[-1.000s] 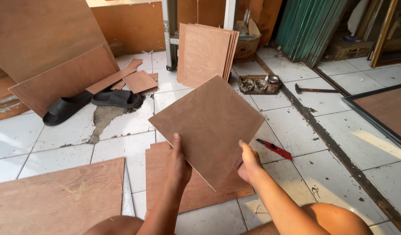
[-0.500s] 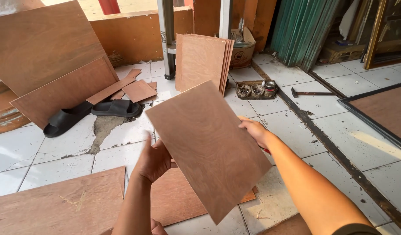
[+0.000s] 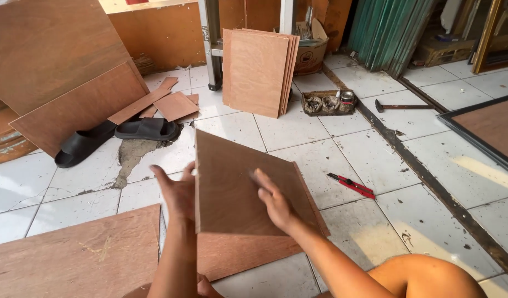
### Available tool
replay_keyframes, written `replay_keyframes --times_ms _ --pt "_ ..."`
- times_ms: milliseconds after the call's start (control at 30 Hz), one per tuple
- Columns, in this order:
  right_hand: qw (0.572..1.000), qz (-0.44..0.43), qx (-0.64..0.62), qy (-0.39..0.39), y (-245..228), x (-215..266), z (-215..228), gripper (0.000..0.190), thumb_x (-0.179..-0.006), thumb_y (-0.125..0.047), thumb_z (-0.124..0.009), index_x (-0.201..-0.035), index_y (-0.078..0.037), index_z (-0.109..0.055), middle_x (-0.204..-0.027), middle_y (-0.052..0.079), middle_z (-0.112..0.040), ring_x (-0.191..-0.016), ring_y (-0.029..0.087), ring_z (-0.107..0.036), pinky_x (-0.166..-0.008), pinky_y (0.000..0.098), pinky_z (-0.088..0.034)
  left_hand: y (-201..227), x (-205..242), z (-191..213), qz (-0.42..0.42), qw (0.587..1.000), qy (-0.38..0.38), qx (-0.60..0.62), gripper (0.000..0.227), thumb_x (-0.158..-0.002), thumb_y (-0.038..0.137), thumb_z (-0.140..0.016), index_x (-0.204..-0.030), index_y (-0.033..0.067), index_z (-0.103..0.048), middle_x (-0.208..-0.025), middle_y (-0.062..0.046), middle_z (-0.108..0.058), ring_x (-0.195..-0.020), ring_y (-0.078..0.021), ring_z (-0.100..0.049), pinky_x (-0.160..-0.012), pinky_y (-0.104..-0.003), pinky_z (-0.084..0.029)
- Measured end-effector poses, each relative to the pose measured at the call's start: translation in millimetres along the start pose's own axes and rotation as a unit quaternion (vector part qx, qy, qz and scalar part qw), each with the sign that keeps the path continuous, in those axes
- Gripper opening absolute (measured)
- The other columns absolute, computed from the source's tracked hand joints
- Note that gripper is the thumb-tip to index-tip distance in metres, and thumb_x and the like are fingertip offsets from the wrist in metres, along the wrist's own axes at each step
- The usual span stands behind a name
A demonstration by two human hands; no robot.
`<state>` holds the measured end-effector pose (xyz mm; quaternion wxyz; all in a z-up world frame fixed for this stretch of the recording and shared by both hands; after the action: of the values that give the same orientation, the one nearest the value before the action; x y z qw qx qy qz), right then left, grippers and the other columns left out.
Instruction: The person sands a rectangular wooden board, then places it into a black picture frame. They pick up another board, measure and cut it with a utility knife and metal ruler, sand the cut edge, and fit it into a second frame.
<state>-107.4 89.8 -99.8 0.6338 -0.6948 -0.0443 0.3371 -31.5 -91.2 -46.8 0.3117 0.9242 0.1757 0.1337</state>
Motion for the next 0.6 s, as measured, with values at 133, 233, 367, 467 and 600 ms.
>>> replay_keyframes --times_ms 133,233,367,467,600 --pt "0.928 -0.107 0.358 -0.001 116.3 21.8 26.9 0.047 -0.084 -0.021 -0.04 -0.131 -0.025 -0.042 -0.136 0.002 -0.039 -0.124 0.032 -0.034 -0.096 0.0477 -0.029 -3.1 -24.1 43.3 -0.003 0.993 0.09 -0.082 0.061 -0.071 0.039 -0.057 -0.121 0.014 -0.033 -0.107 -0.009 -0.048 -0.098 -0.0273 -0.052 -0.086 -0.044 -0.038" --pt "0.899 -0.071 0.433 -0.006 47.5 3.1 -6.1 0.048 -0.082 -0.021 -0.043 -0.129 -0.027 -0.043 -0.129 0.003 -0.045 -0.12 0.029 -0.04 -0.091 0.048 -0.033 -17.6 -33.8 54.9 0.018 0.987 0.114 -0.115 0.057 -0.072 0.018 -0.064 -0.124 0.0148 -0.041 -0.099 -0.01 -0.056 -0.087 -0.0258 -0.059 -0.078 -0.043 -0.046" --pt "0.909 0.036 0.367 -0.192 -36.5 15.3 -42.4 0.046 -0.092 -0.027 -0.033 -0.138 -0.025 -0.027 -0.144 0.011 -0.02 -0.129 0.041 -0.016 -0.092 0.0679 -0.018 -15.6 -29.7 40.6 0.064 0.988 0.114 -0.08 0.044 -0.071 0.032 -0.065 -0.107 0.008 -0.059 -0.09 -0.013 -0.064 -0.079 -0.0285 -0.063 -0.072 -0.044 -0.048" --pt "0.94 -0.309 -0.142 0.038 40.4 7.9 3.1 0.041 -0.086 -0.014 -0.033 -0.128 -0.014 -0.036 -0.104 0.015 -0.05 -0.064 0.019 -0.053 -0.043 0.0216 -0.045 -28.0 -26.0 44.7 0.045 0.981 0.124 -0.139 0.055 -0.074 0.026 -0.063 -0.124 0.0134 -0.044 -0.097 -0.012 -0.057 -0.087 -0.027 -0.058 -0.08 -0.045 -0.044" --pt "0.891 -0.093 0.414 0.158 135.9 21.0 88.4 0.033 -0.089 -0.028 -0.049 -0.111 -0.006 -0.061 -0.102 0.018 -0.063 -0.104 0.03 -0.056 -0.09 0.04 -0.041 -16.2 6.0 7.5 0.044 0.975 0.138 -0.167 0.055 -0.077 0.023 -0.057 -0.129 0.0149 -0.038 -0.104 -0.011 -0.05 -0.094 -0.0275 -0.052 -0.085 -0.045 -0.04"
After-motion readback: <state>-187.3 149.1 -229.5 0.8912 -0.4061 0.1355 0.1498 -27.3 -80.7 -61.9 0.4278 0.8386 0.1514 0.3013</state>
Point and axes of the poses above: each hand's wrist, its own x-axis away from the middle knuckle, its own z-axis out of the back of the hand, y = z × x, the point moved 2 cm from there along -x, towards the middle knuckle
